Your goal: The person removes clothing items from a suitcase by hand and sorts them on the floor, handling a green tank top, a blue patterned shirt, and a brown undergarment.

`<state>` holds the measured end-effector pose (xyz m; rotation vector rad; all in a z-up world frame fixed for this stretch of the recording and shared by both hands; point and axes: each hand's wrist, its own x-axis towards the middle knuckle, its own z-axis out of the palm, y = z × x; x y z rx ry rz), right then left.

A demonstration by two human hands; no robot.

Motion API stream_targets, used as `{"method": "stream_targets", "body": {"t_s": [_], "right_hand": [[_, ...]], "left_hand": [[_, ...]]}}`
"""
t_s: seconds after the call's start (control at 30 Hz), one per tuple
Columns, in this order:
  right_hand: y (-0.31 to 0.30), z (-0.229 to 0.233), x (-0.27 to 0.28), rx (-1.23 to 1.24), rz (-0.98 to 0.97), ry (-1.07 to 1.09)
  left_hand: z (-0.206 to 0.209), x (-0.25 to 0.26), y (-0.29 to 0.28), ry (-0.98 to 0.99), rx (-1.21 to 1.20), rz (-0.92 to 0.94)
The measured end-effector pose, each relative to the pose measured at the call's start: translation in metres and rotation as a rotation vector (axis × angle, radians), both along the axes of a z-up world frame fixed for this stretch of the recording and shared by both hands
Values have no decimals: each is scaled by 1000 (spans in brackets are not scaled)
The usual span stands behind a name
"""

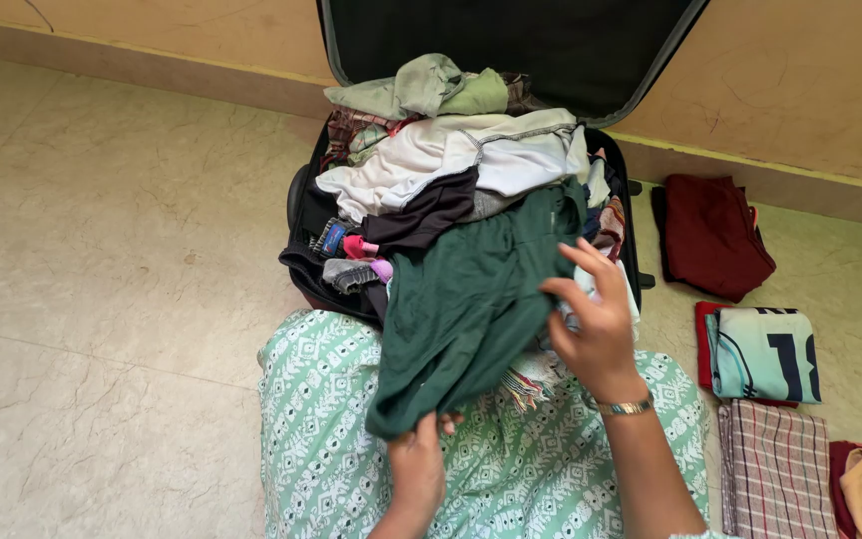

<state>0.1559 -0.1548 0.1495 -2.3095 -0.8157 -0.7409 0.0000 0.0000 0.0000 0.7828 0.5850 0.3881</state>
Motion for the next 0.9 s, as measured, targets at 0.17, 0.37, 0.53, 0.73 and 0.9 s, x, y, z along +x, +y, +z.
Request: {"method": "stream_targets", "body": {"t_s": [0.17,0.37,0.53,0.73,0.9], "right_hand": [[-30,-49,-46,393,-91,166],[-27,-72,-69,625,26,334],[-3,-43,-52,647,-123,337],[22,-25,-7,465,-245,450],[16,-56,8,870,-53,725]], "left_hand": [[51,-9,35,47,361,237],[92,-11,73,-59,1433,-63],[120,7,82,-70,1612,-669],[129,38,48,-199,1466,-476],[91,93,23,35,1554,-420]]}}
